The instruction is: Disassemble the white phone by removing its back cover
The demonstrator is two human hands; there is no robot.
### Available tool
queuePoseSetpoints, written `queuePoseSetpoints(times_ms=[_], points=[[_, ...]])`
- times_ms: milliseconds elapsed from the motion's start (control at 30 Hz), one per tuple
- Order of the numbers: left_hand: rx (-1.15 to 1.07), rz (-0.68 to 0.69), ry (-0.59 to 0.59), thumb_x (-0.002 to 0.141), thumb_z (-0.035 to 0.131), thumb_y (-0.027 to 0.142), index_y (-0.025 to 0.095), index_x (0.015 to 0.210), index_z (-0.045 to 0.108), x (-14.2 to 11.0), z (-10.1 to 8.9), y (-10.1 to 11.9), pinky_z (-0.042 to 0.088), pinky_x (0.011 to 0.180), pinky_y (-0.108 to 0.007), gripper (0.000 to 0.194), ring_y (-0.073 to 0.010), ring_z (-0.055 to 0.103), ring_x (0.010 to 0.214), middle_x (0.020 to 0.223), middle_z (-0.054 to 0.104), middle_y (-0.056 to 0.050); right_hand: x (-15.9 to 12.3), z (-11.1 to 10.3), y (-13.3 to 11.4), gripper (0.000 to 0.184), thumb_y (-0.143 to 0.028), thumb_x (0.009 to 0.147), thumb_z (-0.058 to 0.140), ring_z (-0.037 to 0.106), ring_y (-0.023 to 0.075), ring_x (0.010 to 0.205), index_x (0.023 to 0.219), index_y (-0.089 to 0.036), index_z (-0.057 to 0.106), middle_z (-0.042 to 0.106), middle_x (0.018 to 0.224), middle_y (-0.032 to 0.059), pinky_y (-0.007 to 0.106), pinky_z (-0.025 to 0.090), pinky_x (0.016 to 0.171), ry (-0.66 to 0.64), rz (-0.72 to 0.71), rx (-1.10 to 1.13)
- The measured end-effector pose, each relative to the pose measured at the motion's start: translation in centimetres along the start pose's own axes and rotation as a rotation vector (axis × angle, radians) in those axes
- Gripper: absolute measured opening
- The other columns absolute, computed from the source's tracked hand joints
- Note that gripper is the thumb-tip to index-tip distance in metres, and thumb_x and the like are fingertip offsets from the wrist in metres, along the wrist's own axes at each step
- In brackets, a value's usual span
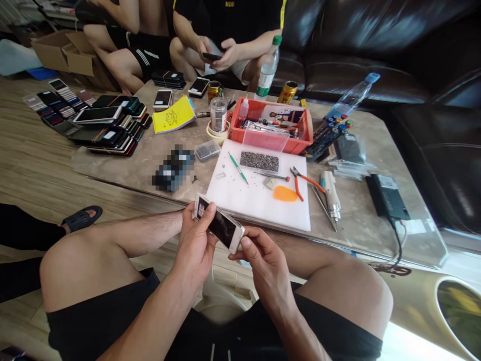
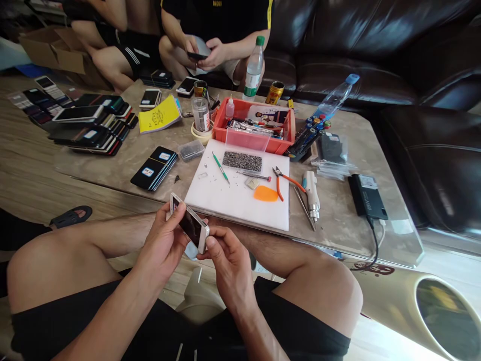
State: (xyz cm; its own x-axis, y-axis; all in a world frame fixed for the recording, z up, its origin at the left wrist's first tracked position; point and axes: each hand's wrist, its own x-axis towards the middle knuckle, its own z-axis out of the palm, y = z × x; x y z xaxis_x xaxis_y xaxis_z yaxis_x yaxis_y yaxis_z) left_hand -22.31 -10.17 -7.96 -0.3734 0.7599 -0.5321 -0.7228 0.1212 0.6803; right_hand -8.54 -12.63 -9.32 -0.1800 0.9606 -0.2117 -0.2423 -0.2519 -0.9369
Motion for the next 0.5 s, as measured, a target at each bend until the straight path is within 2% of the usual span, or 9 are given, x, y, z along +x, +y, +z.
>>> queuePoseSetpoints(times_ms=[167,267,400,500], points=[[0.012,0.009,0.03,0.073,0.092,0.019,0.025,0.112,0.063,-0.37,0.21,0.12,0.059,0.07,-0.02,0.05,-0.0128,0.069,0.085,0.103,0.072,0.0,0.1,-0.16,0.14,0.025,-0.046,0.094,0.074,0.065,0.0111,0.07,0.102,-0.022,0.075,0.071,0.091,0.001,0.023,0.062,0.068,0.032,0.009,0.017],[-0.01,0.011,0.019,0.073,0.091,0.016,0.025,0.112,0.064,-0.39,0.31,0.18,0.06,0.073,-0.021,0.049,-0.0134,0.07,0.088,0.104,0.072,0.0,0.28,-0.21,0.08,0.022,-0.044,0.095,0.074,0.065,0.0108,0.07,0.102,-0.023,0.076,0.071,0.089,0.0003,0.022,0.061,0.067,0.032,-0.011,0.02],[-0.051,-0.033,-0.066,0.077,0.09,0.026,0.027,0.112,0.063,-0.25,0.15,0.35,0.062,0.084,-0.03,0.045,-0.0153,0.072,0.088,0.101,0.071,0.001,0.3,-0.34,-0.11,0.012,-0.037,0.097,0.073,0.066,0.0102,0.073,0.103,-0.028,0.077,0.069,0.09,-0.0017,0.022,0.06,0.071,-0.023,-0.086,-0.036],[-0.036,-0.096,-0.154,0.077,0.09,0.03,0.03,0.115,0.061,-0.07,-0.18,0.74,0.064,0.081,-0.038,0.047,-0.0182,0.073,0.084,0.093,0.069,0.003,0.08,-0.55,-0.18,0.01,-0.031,0.097,0.073,0.067,0.0101,0.078,0.106,-0.032,0.078,0.069,0.102,-0.0018,0.022,0.059,0.074,-0.061,-0.147,-0.101]])
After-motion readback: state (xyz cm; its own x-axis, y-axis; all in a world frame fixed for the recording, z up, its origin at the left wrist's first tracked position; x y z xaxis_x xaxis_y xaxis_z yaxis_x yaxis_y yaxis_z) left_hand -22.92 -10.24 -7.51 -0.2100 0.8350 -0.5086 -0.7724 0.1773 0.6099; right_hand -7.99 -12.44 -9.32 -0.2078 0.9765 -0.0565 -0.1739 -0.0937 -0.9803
